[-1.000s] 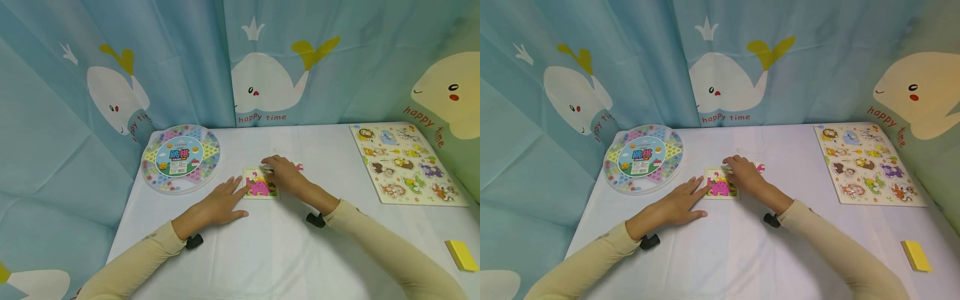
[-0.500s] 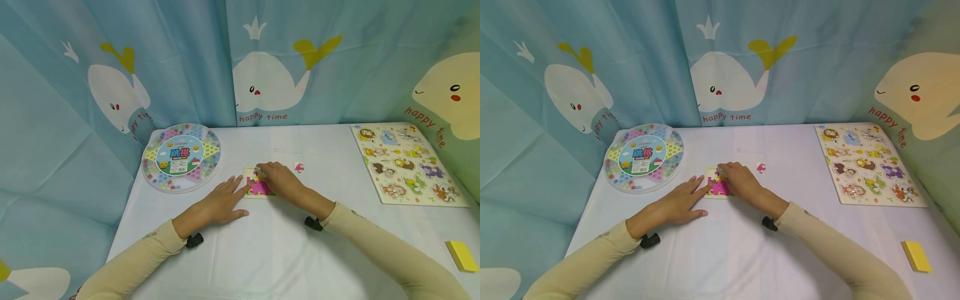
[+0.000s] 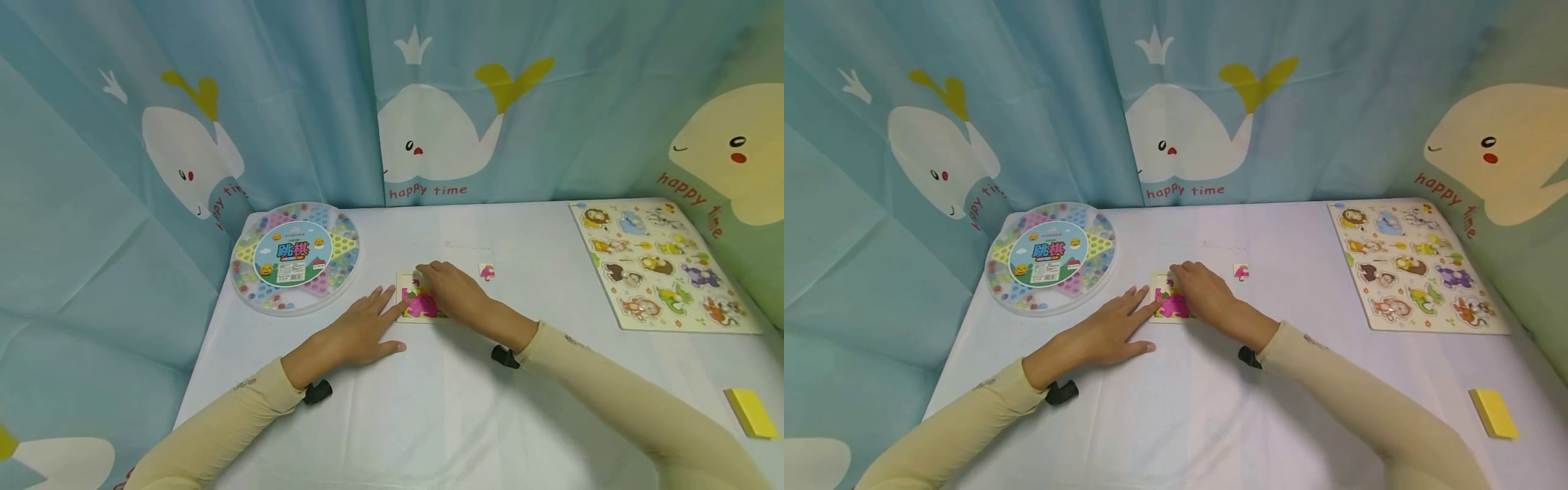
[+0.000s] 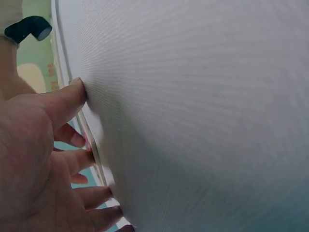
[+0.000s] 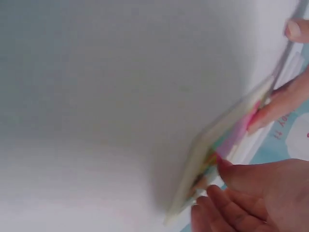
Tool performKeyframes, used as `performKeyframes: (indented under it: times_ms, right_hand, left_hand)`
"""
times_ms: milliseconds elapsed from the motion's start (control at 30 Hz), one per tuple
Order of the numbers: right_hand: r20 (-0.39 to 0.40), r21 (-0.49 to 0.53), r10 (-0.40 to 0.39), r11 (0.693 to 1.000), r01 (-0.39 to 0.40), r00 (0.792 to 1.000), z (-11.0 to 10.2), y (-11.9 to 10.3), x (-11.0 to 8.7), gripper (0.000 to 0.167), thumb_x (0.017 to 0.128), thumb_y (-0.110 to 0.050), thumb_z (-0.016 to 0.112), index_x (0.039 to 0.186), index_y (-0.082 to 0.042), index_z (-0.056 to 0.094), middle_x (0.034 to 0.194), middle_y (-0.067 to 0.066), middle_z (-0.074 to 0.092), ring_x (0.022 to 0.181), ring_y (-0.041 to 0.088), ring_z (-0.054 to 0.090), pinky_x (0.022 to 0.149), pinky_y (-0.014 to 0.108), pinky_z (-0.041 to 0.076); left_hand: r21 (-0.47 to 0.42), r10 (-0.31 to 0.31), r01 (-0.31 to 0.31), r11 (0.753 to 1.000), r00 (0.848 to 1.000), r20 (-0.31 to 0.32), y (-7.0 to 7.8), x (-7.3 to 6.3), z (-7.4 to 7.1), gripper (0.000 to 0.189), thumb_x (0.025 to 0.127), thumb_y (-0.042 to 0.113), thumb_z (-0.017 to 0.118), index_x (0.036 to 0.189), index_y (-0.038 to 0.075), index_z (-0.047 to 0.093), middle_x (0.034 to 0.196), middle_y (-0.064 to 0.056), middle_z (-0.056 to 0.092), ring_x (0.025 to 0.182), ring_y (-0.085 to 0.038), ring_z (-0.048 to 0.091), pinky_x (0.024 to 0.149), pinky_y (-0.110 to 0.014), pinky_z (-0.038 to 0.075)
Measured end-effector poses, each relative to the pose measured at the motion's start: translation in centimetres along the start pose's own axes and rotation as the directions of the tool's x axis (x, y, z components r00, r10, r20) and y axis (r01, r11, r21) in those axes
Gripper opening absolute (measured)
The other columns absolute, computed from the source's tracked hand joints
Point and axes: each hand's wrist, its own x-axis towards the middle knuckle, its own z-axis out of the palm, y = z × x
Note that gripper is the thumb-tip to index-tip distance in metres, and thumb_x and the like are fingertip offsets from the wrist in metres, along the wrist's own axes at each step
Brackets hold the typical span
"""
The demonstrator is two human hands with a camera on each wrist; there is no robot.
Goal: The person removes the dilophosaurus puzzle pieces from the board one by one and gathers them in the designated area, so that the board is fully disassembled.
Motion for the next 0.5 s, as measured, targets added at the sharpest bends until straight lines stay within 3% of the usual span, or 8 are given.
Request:
performKeyframes:
  times_ms: [300,400,500]
  right_hand:
    - [0.179,-0.038,0.062,0.998,-0.056,0.982,-0.74,-0.40,1.03,0.051,0.096,0.001,0.073,0.143,0.005,0.056,0.133,0.022,0.065,0.121,0.037,0.063,0.109,0.043,0.053]
    - [0.194,-0.028,0.051,0.999,-0.046,0.980,-0.57,-0.46,0.99,0.049,0.096,0.001,0.072,0.142,0.003,0.057,0.132,0.022,0.064,0.121,0.037,0.060,0.111,0.045,0.050]
    - [0.160,-0.005,0.029,1.000,-0.028,0.987,-0.30,-0.32,0.77,0.046,0.097,0.002,0.071,0.141,0.004,0.058,0.130,0.022,0.064,0.118,0.037,0.060,0.109,0.045,0.051]
  left_hand:
    - [0.007,-0.004,0.004,1.000,1.000,0.002,0.12,0.08,-0.01,0.083,0.104,0.058,0.058,0.169,0.018,0.026,0.177,-0.015,0.011,0.163,-0.038,0.011,0.131,-0.053,0.019]
    - [0.014,-0.001,0.001,1.000,1.000,0.001,0.11,0.07,0.03,0.082,0.104,0.058,0.057,0.169,0.018,0.027,0.177,-0.016,0.011,0.163,-0.038,0.012,0.131,-0.053,0.020]
    - [0.016,-0.002,0.002,1.000,1.000,0.000,0.10,0.05,0.04,0.082,0.104,0.058,0.057,0.169,0.018,0.027,0.177,-0.016,0.011,0.163,-0.039,0.012,0.131,-0.053,0.020]
